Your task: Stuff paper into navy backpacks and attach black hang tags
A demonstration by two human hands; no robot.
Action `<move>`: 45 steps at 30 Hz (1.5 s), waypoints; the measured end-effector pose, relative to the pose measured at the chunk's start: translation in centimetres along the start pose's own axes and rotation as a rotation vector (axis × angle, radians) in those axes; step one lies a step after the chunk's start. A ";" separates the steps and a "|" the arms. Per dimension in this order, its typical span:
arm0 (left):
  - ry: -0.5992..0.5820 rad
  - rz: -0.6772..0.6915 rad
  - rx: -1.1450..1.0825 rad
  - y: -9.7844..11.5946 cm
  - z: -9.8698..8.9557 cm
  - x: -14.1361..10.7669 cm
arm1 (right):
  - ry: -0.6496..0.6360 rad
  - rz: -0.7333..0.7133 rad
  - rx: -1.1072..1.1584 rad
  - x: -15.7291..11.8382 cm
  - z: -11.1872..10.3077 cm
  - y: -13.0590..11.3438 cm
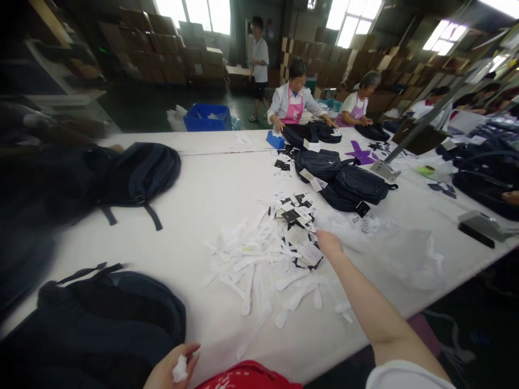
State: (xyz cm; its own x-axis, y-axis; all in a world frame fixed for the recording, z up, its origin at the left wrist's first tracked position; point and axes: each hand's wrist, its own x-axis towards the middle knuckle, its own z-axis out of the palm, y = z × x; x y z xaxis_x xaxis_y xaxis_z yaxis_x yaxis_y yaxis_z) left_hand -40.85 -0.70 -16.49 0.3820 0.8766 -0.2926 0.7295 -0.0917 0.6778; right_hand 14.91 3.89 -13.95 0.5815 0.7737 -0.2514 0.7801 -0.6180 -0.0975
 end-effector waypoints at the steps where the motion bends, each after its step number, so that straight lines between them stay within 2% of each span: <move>1: 0.009 0.010 -0.001 0.1 -0.2 -0.4 | 0.027 -0.023 0.039 -1.2 -0.6 -0.1; 8: 0.043 0.044 -0.057 1.1 -1.7 -3.0 | 0.211 -0.192 0.394 -8.0 -3.7 -2.6; 11: 0.076 0.137 -0.042 2.4 -3.1 -3.2 | 0.234 -0.239 0.561 -10.0 -4.2 -4.6; 14: 0.156 0.268 0.019 4.4 -4.9 -2.9 | 0.201 -0.288 0.706 -11.6 -3.9 -7.4; 17: 0.265 0.392 0.074 6.9 -6.4 -2.6 | 0.081 -0.299 0.936 -13.7 -2.9 -11.2; 21: 0.385 0.489 0.080 10.2 -7.2 -1.9 | -0.207 -0.337 1.213 -18.6 -0.8 -16.0; 24: 0.404 0.411 0.069 11.1 -6.6 -1.2 | -0.433 -0.456 1.270 -22.5 0.9 -18.3; 27: 0.322 0.323 -0.055 10.5 -5.4 -0.7 | -0.554 -0.521 1.272 -25.1 2.4 -19.1; 29: 0.216 0.269 -0.202 10.0 -4.4 -0.5 | -0.538 -0.563 1.231 -25.8 3.2 -19.0; 31: 0.147 0.193 -0.324 9.6 -3.6 -0.2 | -0.423 -0.615 1.138 -25.9 3.5 -18.8; 35: 0.075 0.123 -0.368 9.7 -2.7 0.0 | 0.069 -0.682 0.877 -25.8 3.3 -18.4; 36: 0.050 0.123 -0.343 9.7 -2.7 -0.1 | 0.129 -0.712 0.833 -25.7 3.3 -18.3; 38: 0.030 0.104 -0.273 9.3 -2.7 0.0 | 0.107 -0.741 0.790 -25.0 3.9 -17.5; 39: 0.031 0.080 -0.239 8.9 -2.6 0.1 | 0.075 -0.701 0.777 -24.4 4.5 -16.6; 41: 0.047 0.005 -0.214 7.7 -2.5 0.4 | 0.078 -0.513 0.744 -22.6 6.0 -13.6; 43: 0.041 -0.058 -0.222 6.5 -2.3 0.7 | 0.158 -0.255 0.691 -20.7 7.5 -8.8; 45: 0.014 -0.102 -0.216 5.8 -2.1 0.7 | 0.225 -0.017 0.633 -19.4 8.6 -2.7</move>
State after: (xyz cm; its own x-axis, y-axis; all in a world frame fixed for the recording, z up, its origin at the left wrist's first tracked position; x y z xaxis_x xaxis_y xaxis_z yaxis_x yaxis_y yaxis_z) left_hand -37.53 0.43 -11.31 0.3031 0.8828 -0.3588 0.6252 0.0999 0.7741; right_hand -0.44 -10.63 -17.06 0.6580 0.7517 -0.0451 0.5433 -0.5153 -0.6628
